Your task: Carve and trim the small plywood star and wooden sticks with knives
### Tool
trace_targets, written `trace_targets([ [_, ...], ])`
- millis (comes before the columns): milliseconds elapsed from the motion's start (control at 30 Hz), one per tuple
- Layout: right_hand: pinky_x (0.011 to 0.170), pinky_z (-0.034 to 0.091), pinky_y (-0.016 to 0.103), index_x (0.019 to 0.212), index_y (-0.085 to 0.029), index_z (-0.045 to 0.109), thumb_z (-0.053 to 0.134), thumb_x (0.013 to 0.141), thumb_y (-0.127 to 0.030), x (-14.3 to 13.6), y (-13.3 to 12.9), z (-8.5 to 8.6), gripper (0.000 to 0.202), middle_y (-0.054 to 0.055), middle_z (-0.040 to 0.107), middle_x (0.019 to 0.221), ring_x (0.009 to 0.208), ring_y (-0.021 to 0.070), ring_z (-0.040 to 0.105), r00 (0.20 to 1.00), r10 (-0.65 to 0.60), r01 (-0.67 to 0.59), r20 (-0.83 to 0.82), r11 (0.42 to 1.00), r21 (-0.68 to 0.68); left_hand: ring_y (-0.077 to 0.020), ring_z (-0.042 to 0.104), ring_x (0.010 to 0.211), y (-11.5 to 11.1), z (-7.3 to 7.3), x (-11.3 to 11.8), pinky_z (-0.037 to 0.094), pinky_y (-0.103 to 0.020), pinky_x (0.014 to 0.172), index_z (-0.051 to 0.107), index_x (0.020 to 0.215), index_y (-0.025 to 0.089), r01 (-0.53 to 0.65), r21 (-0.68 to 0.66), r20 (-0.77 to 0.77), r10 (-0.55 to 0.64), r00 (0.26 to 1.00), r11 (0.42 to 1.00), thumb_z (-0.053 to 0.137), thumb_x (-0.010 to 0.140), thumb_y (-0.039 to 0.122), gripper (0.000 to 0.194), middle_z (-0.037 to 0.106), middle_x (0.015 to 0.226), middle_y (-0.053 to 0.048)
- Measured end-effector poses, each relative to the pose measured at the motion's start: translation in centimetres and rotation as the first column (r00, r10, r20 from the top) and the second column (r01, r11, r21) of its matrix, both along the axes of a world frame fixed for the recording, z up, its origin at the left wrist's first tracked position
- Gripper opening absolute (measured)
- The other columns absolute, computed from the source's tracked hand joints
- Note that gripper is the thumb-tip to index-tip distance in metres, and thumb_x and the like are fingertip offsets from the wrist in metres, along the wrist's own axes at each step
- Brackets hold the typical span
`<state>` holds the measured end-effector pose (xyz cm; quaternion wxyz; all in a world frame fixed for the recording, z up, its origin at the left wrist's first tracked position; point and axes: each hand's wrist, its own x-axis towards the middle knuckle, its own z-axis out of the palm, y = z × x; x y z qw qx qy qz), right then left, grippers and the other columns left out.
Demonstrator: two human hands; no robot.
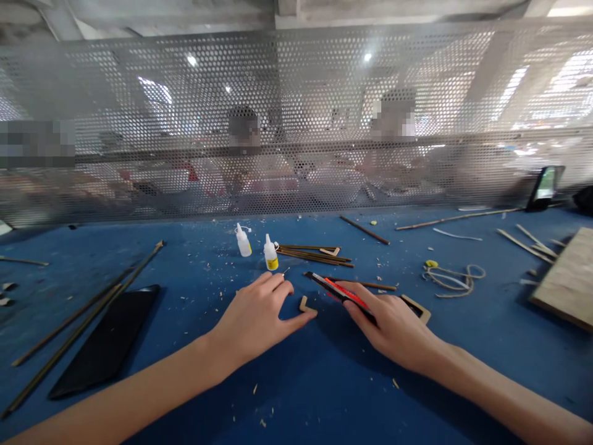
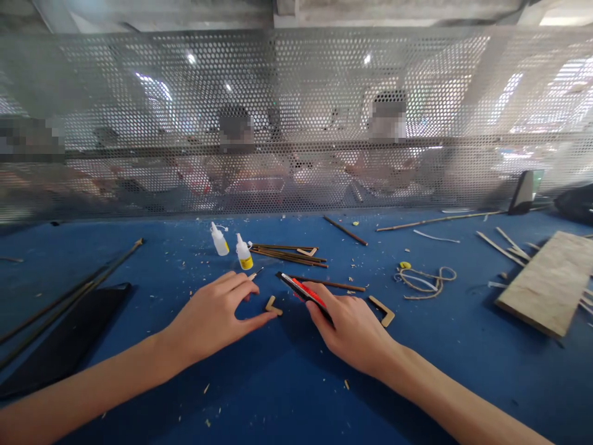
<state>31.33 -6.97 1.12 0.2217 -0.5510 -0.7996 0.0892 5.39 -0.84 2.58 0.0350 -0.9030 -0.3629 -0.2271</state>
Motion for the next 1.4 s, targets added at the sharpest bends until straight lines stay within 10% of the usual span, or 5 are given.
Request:
trace_targets([
  [333,0.056,0.045,0.028,0.144,-0.028,0.050,0.039,0.103,-0.037,-0.3,-0.7,0.8,0.043,0.000,0.074,0.073,0.060,0.0209,0.070,0.997,0.007,-0.006,0.076,1.000,-0.012,-0.0235,0.064,0.087,0.5,-1.6,1.0,0.057,-0.039,0.076,0.066,0.080,0.018,-0.002,-0.114,0.037,0.006,0.999,0.994,0.066,0.089,0.035,0.020,0.064,0.086,-0.005],
  [567,0.058,0.046,0.030,0.148,-0.030,0.045,0.037,0.104,-0.037,-0.3,-0.4,0.0,0.045,0.001,0.075,0.076,0.066,0.0230,0.072,0.997,-0.016,0.019,0.080,0.999,-0.034,-0.0272,0.065,0.091,0.4,-2.1,1.2,0.059,-0.042,0.078,0.066,0.083,0.015,-0.027,-0.022,-0.007,0.026,1.000,0.999,0.065,0.087,0.059,0.045,0.066,0.092,-0.010],
  [833,0.056,0.045,0.030,0.146,-0.030,0.046,0.036,0.104,-0.038,-0.4,-0.4,0.2,0.044,-0.001,0.073,0.071,0.061,0.0224,0.071,0.996,-0.020,0.022,0.084,0.999,-0.028,-0.0258,0.066,0.093,0.7,-1.8,1.3,0.058,-0.042,0.082,0.070,0.091,0.016,-0.037,-0.174,0.056,0.047,0.997,0.984,0.068,0.087,0.039,0.023,0.066,0.095,-0.009],
  [1400,0.052,0.036,0.029,0.145,-0.027,0.045,0.036,0.105,-0.036,-1.1,-0.8,0.0,0.042,-0.003,0.069,0.065,0.058,0.0218,0.069,0.988,-0.018,0.016,0.151,1.000,0.012,-0.0223,0.063,0.099,1.5,-2.5,-0.1,0.053,-0.041,0.093,0.072,0.103,0.020,0.041,-0.298,0.194,0.019,0.981,0.954,0.068,0.091,0.047,0.030,0.065,0.106,-0.005],
])
